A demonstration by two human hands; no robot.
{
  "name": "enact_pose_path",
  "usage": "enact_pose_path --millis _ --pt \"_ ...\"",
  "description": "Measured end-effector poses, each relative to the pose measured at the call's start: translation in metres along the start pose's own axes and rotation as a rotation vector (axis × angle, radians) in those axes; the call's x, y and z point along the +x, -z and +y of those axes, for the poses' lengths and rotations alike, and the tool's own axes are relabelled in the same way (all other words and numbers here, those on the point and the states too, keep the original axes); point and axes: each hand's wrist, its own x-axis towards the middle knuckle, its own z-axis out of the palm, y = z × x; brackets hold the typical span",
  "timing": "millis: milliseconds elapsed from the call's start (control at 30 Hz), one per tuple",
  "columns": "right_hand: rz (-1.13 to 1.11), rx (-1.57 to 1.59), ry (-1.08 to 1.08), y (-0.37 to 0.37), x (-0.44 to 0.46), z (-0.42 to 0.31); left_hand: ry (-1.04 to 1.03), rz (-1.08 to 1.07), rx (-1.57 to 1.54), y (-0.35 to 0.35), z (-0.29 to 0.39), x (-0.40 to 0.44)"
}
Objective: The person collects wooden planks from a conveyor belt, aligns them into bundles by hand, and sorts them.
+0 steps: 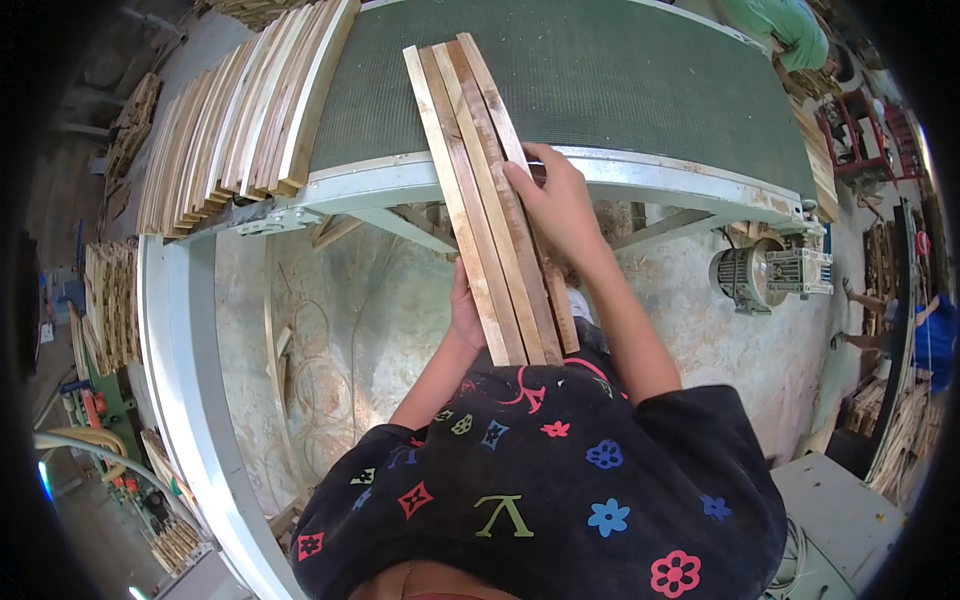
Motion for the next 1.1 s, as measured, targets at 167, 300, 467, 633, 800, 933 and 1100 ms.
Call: enact_pose_path --millis 167,300,467,633,800,933,1100 --pt "0.038 -0.03 -0.027 -0.008 -0.007 -0.009 0.034 0.008 0.005 0.002 0.001 0.004" --pt "-0.063 -0.581 0.113 -0.021 -0.03 -0.036 0.065 0.046 -0.027 -0.008 -0.002 0.008" --pt "-0.067 -0.726 0.146 -0.039 -0.023 -0.039 0.052 0.008 -0.099 -0.015 0.007 0.015" --pt "-0.122 -0.68 0.139 -0.069 0.029 -0.05 -0.045 0.071 -0.05 0.001 0.023 0.011" --pt "-0.171 -0.59 -0.01 -0.126 0.149 -0.08 -0.172 0.048 -0.107 0.017 0.041 -0.032" --pt "-0.071 -0.423 -0.128 -0.204 0.235 -0.103 -0.395 0.254 0.026 0.057 0.037 -0.095" --pt "-0.015 -0.11 -0.035 -0.224 0.236 -0.091 -0.329 0.928 0.423 0.175 -0.006 -0.188"
